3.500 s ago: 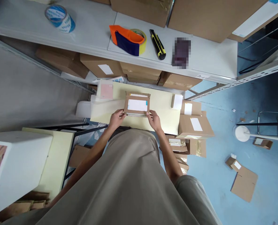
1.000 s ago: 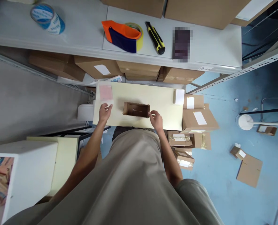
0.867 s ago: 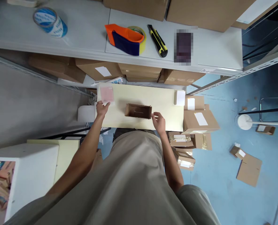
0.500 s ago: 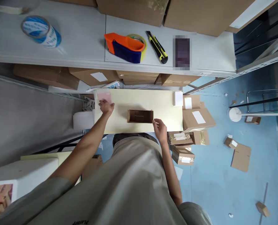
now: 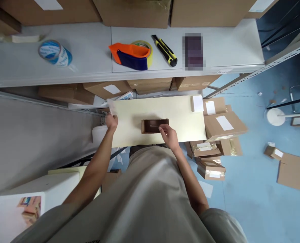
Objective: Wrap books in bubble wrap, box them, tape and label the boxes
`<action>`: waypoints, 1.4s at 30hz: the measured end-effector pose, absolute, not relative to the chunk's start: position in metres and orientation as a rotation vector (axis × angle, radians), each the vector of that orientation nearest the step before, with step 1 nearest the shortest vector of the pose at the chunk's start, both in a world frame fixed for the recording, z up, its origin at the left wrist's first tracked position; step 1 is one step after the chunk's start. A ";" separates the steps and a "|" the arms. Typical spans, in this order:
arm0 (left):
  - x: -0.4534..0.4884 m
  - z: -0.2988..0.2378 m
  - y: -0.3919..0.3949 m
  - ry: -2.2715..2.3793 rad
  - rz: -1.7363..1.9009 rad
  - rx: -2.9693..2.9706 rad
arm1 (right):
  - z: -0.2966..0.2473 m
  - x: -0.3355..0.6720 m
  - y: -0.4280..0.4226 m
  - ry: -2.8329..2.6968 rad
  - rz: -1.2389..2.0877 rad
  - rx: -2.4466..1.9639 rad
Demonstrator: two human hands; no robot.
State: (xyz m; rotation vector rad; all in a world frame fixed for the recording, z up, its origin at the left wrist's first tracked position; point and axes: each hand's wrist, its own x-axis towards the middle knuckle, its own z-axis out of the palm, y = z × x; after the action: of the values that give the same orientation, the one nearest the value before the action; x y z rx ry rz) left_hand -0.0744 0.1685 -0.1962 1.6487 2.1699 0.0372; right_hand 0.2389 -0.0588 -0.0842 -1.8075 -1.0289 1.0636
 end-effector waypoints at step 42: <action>0.055 -0.051 0.050 1.186 0.341 2.250 | -0.038 0.283 0.014 -2.299 0.715 -1.849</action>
State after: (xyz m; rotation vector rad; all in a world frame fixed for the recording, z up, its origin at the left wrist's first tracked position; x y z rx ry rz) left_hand 0.0552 0.0501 -0.0509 2.2500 1.1864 0.3407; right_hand 0.2825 0.0143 -0.0380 -1.8488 -2.2993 0.7152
